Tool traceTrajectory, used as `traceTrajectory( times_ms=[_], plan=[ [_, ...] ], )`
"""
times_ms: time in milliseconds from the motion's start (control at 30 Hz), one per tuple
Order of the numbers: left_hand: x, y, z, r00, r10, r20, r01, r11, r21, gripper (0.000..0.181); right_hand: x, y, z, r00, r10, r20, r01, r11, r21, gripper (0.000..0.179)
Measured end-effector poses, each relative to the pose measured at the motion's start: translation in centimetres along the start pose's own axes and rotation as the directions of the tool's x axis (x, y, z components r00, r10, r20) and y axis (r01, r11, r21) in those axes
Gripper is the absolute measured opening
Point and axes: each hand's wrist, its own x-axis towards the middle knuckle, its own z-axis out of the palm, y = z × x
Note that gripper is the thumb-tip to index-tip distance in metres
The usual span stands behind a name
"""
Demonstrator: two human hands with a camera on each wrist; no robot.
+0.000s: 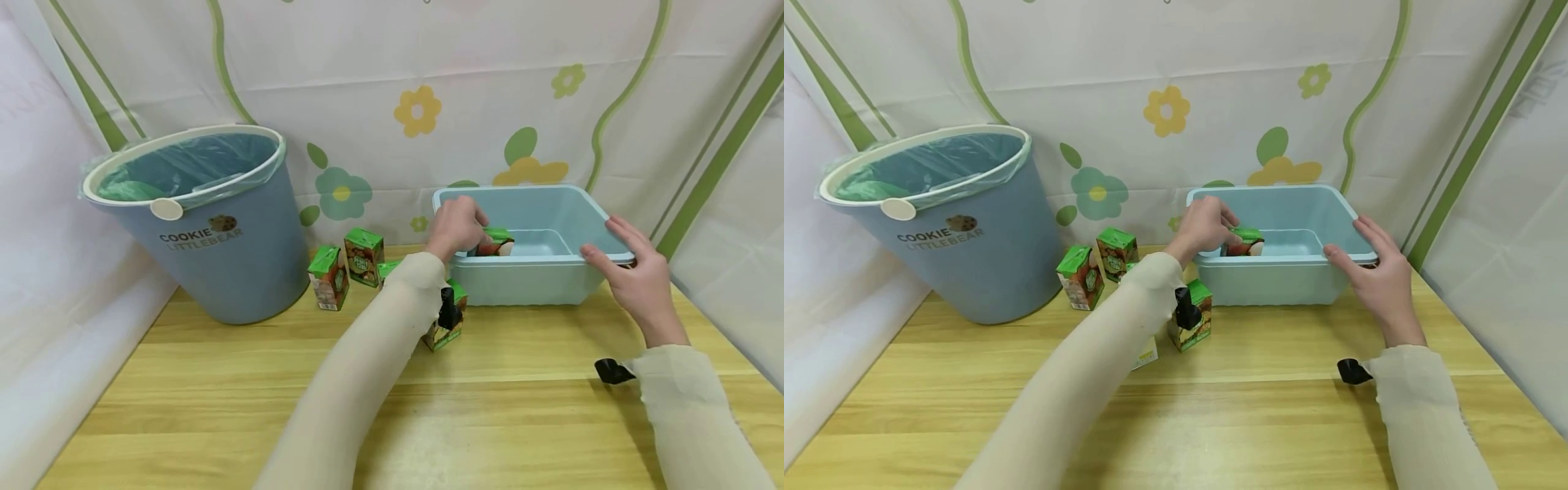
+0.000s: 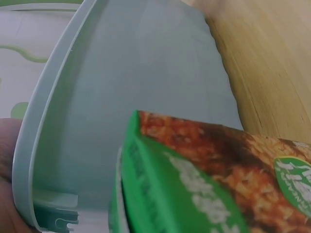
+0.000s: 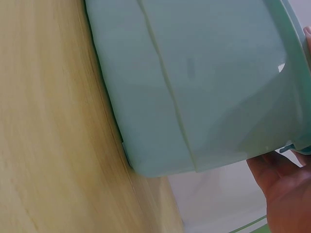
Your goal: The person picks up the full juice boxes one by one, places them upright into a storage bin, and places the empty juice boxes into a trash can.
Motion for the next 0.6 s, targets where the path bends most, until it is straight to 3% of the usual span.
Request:
traceTrajectory(
  times_ms=[233,467,600],
  plan=[
    [-0.09,-0.10,0.10,1.000,0.016,0.005,-0.016,1.000,0.009,0.032,0.03,-0.01,0.08,1.000,-0.003,-0.005,0.003,1.000,-0.002,0.071],
    [-0.39,-0.69,-0.17,0.997,0.077,-0.021,-0.077,0.997,-0.012,0.037,0.06,-0.04,0.10,1.000,-0.008,-0.006,0.008,1.000,0.007,0.071],
    [-0.52,-0.96,-0.25,0.994,0.103,-0.027,-0.105,0.991,-0.082,0.030,-0.02,0.07,0.03,1.000,-0.006,-0.004,0.006,1.000,0.013,0.071]
  ],
)
